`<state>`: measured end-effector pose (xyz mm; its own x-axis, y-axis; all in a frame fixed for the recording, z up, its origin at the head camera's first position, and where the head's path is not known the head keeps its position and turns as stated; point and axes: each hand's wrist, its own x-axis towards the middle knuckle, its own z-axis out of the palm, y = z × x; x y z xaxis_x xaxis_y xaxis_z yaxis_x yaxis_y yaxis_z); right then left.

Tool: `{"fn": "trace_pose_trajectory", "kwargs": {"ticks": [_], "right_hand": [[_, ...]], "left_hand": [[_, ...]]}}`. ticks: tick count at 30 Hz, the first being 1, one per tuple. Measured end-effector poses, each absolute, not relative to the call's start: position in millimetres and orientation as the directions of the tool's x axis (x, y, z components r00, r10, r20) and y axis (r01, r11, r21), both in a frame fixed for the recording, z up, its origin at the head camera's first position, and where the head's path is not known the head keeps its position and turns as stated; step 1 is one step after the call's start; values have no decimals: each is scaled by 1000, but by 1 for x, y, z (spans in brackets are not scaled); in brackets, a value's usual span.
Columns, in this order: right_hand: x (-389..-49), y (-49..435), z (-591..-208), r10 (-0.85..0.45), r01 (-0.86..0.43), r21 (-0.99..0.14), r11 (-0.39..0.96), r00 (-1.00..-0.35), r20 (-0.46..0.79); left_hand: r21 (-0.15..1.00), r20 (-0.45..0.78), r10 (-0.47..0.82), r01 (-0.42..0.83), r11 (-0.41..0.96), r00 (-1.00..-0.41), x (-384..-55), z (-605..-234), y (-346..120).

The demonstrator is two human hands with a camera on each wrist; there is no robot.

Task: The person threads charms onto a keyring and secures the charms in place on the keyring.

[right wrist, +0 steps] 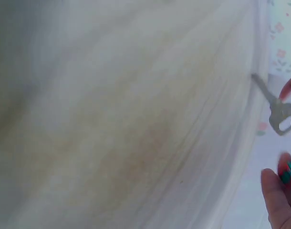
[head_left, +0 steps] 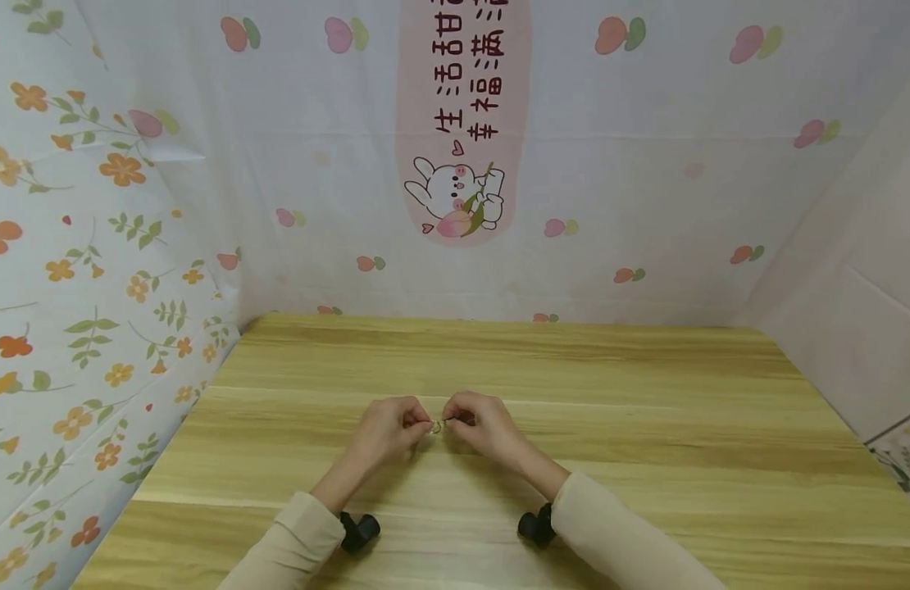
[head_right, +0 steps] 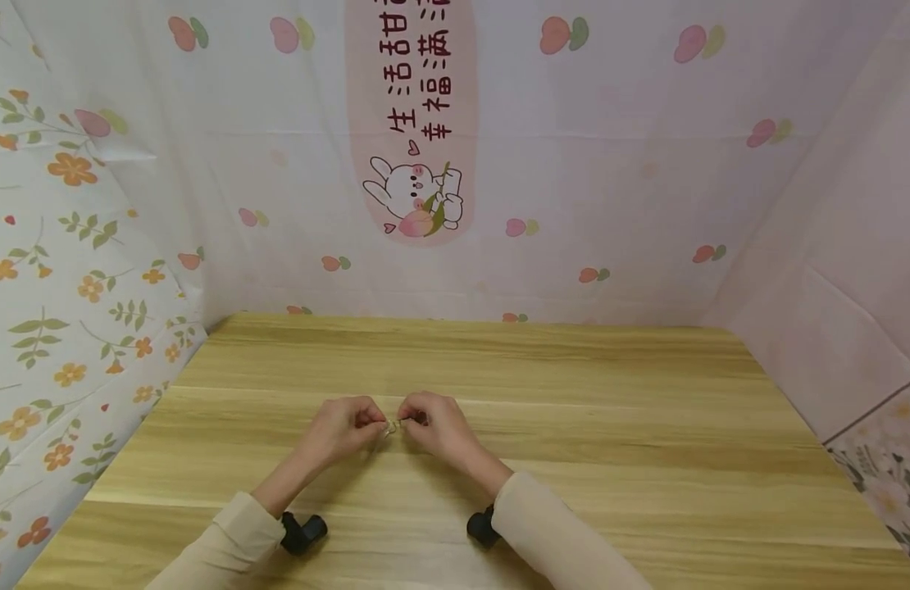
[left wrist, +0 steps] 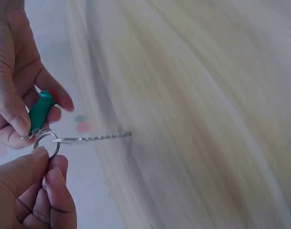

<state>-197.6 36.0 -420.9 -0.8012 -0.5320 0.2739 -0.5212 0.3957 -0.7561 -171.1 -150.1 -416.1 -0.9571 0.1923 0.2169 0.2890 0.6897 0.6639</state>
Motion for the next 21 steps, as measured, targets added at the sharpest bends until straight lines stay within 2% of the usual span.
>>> {"fn": "trace_pose_trajectory", "kwargs": {"ticks": [6,13,21], "right_hand": [[-185,46,-415,-462,-541,-734,410,-817,344],[-175,55,-415,-433,-614,-656,438,-784,445],[-170,65,-415,-407,-645,-635,425,-763,502]], "left_hand": [[740,204,158,258,621,-966,-163,-411,-137],[797,202,156,255,548,-967,-154,-408,-123],[777,231,193,301,553,-954,-148,-405,-112]]}}
